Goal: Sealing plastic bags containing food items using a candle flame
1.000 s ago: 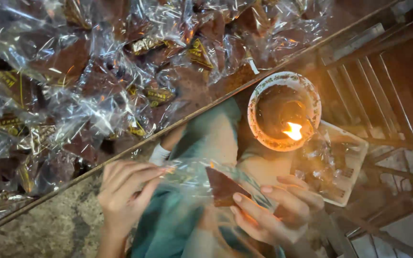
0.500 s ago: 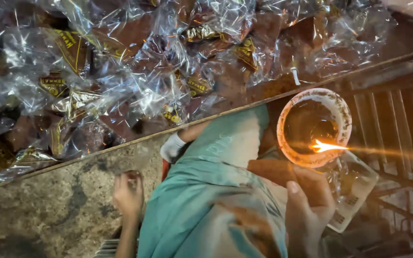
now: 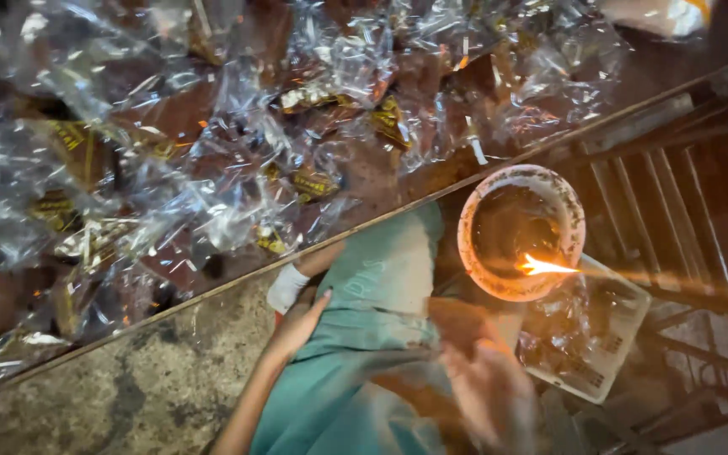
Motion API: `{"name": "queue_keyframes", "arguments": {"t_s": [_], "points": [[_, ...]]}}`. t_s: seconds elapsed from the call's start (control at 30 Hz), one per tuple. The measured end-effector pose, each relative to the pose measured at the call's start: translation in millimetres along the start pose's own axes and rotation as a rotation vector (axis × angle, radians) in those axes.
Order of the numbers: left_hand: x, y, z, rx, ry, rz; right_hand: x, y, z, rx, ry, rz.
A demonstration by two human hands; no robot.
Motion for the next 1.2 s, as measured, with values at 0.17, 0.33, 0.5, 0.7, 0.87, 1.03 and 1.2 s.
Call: {"name": "queue_keyframes", "arguments": {"t_s": [0.17, 0.33, 0.5, 0.7, 0.87, 1.03, 1.2], "points": [[52, 64, -44, -0.631, -0.036, -0.073, 7, -6, -52, 0.592, -0.381, 0.065], [58, 100, -91, -1.164, 0.181, -0.499, 3, -36, -104, 1.442, -0.801, 0.086], [59, 105, -100, -1.240, 0.222, -0.507, -4, -84, -125, 1.650, -0.904, 0.007], [64, 113, -96, -1.252, 0.267, -0.557, -99, -213, -63, 1.816, -0.346, -0.215], [65, 119, -94, -1.181, 0.210, -0.526, -155, -275, -32, 1.576, -0.216, 0.014], [65, 121, -93, -1.123, 0.153, -0.537, -186, -319, -47, 0.387, -0.286, 0.329], [122, 269, -29, -0.778, 0.282, -0.949, -57, -179, -143, 1.448, -0.537, 0.503]]}}
Point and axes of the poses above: each hand's wrist, its own x-axis away from the middle knuckle, its own z-axis out of the back of the hand, y = z × x, the point moved 7 cm from there along -x, towards the middle knuckle, and after that the axes turned 7 degrees about x, right-handed, at the moved point
